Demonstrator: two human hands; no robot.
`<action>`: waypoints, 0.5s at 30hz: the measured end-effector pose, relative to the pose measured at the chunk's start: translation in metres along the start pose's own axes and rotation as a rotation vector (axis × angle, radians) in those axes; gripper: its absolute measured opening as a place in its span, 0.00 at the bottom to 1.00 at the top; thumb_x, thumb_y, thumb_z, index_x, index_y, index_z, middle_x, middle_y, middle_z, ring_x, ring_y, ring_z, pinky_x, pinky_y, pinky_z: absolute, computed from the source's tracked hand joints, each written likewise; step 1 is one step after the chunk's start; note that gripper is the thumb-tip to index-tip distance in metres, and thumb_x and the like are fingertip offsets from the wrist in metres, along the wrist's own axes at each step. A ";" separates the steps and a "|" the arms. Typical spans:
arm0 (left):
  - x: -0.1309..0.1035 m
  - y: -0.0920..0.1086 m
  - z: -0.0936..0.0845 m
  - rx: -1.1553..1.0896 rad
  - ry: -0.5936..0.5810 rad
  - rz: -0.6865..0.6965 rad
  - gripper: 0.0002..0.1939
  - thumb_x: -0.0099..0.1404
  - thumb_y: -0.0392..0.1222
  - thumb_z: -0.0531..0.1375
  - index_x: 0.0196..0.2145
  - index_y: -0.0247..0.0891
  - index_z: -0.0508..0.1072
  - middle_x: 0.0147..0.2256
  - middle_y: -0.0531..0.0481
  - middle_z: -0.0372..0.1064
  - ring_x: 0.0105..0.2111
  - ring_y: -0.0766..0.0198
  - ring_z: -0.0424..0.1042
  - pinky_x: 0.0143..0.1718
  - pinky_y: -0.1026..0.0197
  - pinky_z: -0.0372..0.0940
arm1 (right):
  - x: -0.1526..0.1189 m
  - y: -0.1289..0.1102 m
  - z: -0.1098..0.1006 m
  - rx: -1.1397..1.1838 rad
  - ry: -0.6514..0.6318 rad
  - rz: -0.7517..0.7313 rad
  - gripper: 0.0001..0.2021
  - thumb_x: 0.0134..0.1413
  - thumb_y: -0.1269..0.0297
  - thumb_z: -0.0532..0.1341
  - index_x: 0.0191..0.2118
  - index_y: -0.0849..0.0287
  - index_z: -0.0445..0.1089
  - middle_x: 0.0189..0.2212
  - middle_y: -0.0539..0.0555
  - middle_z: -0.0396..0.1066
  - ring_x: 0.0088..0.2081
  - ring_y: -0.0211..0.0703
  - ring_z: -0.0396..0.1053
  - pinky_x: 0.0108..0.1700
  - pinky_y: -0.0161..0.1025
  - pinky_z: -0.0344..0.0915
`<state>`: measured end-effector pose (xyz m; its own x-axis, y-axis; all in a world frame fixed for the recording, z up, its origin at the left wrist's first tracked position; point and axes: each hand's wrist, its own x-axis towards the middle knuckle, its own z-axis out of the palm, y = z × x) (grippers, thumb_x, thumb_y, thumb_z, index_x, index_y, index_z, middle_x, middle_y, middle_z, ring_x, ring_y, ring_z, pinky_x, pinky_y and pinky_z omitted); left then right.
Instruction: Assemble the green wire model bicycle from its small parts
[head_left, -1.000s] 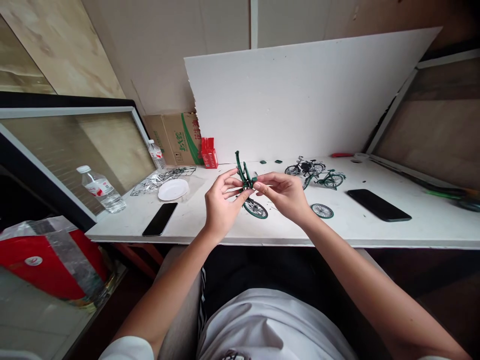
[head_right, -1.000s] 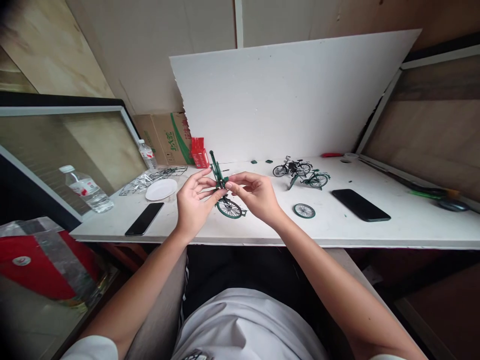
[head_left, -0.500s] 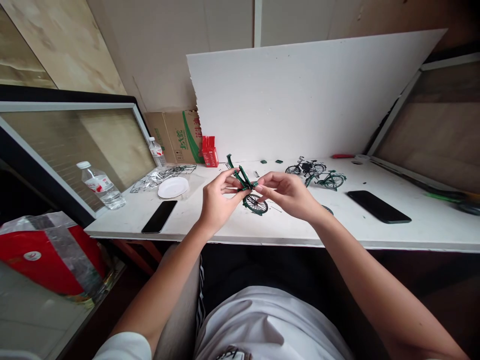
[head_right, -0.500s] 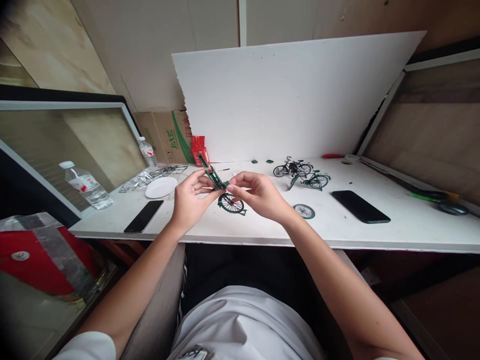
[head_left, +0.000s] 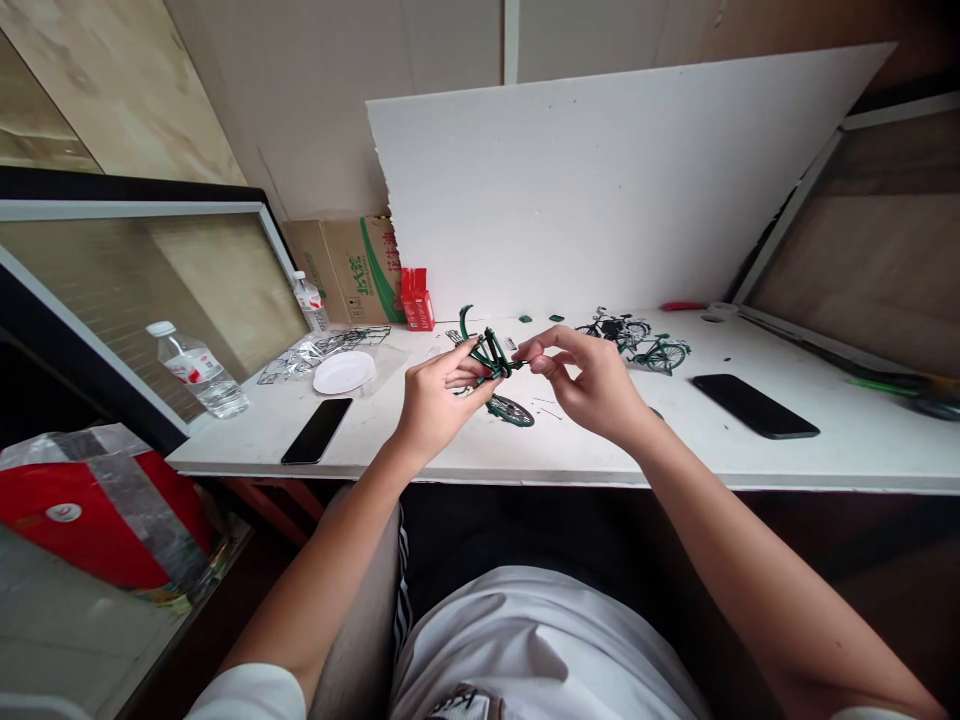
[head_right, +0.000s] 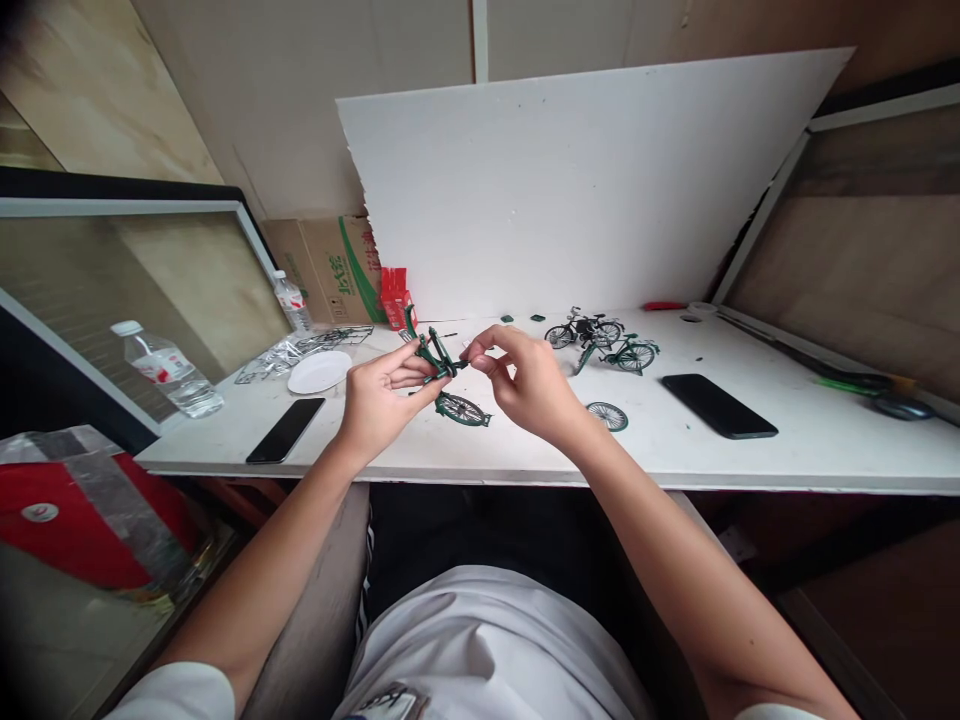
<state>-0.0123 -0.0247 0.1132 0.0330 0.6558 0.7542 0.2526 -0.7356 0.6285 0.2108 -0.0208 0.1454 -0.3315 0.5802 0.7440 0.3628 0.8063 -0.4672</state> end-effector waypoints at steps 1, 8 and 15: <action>0.000 0.001 0.000 0.001 -0.001 0.001 0.28 0.61 0.44 0.75 0.58 0.34 0.80 0.36 0.48 0.82 0.35 0.62 0.83 0.48 0.55 0.82 | -0.001 -0.001 0.000 -0.022 -0.002 -0.029 0.05 0.69 0.69 0.59 0.41 0.55 0.72 0.43 0.57 0.81 0.43 0.48 0.77 0.43 0.46 0.73; -0.001 0.002 -0.004 0.008 -0.017 0.021 0.31 0.60 0.43 0.75 0.60 0.35 0.78 0.38 0.46 0.82 0.37 0.61 0.84 0.46 0.57 0.83 | -0.001 0.003 -0.004 -0.055 -0.029 -0.095 0.09 0.65 0.77 0.56 0.42 0.55 0.69 0.40 0.55 0.78 0.38 0.44 0.74 0.40 0.43 0.69; -0.006 0.005 -0.002 -0.043 -0.097 -0.031 0.31 0.60 0.42 0.75 0.59 0.33 0.79 0.39 0.45 0.83 0.38 0.59 0.85 0.48 0.55 0.83 | -0.001 0.006 -0.015 -0.086 -0.069 -0.042 0.05 0.68 0.72 0.58 0.41 0.54 0.69 0.40 0.56 0.79 0.39 0.47 0.75 0.39 0.43 0.68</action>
<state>-0.0128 -0.0328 0.1126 0.1202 0.6902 0.7135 0.2130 -0.7199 0.6606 0.2263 -0.0181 0.1485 -0.4060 0.5549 0.7261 0.4199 0.8190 -0.3911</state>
